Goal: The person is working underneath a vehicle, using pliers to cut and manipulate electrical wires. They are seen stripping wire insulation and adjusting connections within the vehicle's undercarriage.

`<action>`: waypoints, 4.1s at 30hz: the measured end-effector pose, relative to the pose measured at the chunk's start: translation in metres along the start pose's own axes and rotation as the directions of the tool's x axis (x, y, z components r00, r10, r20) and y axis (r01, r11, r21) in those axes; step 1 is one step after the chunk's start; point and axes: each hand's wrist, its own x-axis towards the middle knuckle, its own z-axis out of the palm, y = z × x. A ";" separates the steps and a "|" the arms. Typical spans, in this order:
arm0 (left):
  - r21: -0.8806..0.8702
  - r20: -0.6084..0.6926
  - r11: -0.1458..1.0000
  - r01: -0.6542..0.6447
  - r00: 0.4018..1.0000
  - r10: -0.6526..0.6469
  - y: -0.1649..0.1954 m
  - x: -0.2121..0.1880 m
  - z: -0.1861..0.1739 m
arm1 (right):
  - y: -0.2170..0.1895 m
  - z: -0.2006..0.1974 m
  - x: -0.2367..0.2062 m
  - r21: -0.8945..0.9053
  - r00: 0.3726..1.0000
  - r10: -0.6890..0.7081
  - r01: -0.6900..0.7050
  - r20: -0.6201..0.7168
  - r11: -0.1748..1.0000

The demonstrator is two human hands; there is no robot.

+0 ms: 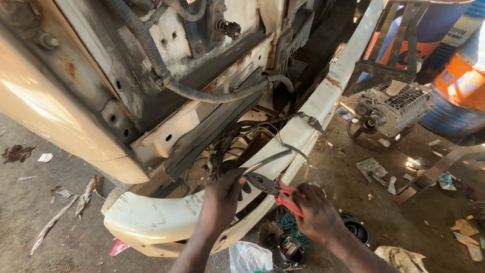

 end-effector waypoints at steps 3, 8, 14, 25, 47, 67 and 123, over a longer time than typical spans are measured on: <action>0.295 0.118 0.955 0.021 0.991 -0.059 0.002 -0.001 -0.005 | 0.003 0.002 0.002 -0.104 0.999 -0.034 0.032 -0.010 0.994; 0.286 -0.096 0.948 0.140 0.988 -0.117 -0.013 -0.004 0.008 | -0.021 0.000 0.004 -0.161 0.999 -0.005 -0.002 -0.046 0.987; 0.409 -0.236 0.909 -0.083 0.952 0.193 -0.029 -0.022 0.036 | -0.032 -0.004 0.018 0.256 0.750 0.630 -0.662 0.202 0.705; 0.289 -0.037 0.876 -0.387 0.909 0.414 0.010 -0.025 -0.007 | -0.012 -0.033 -0.012 0.840 0.733 0.571 -0.526 0.369 0.133; 0.083 0.004 0.912 -0.402 0.915 0.403 -0.006 -0.033 0.000 | -0.091 -0.006 0.028 0.924 0.832 0.516 -0.338 0.204 0.180; -0.388 0.030 0.910 0.148 0.989 -0.148 -0.025 -0.015 -0.007 | -0.092 -0.006 -0.015 0.689 0.936 0.332 -0.318 0.118 0.651; 0.285 0.085 0.846 -0.452 0.890 0.447 -0.031 -0.023 -0.031 | -0.116 -0.018 0.007 0.076 0.822 0.550 -0.545 -0.149 0.835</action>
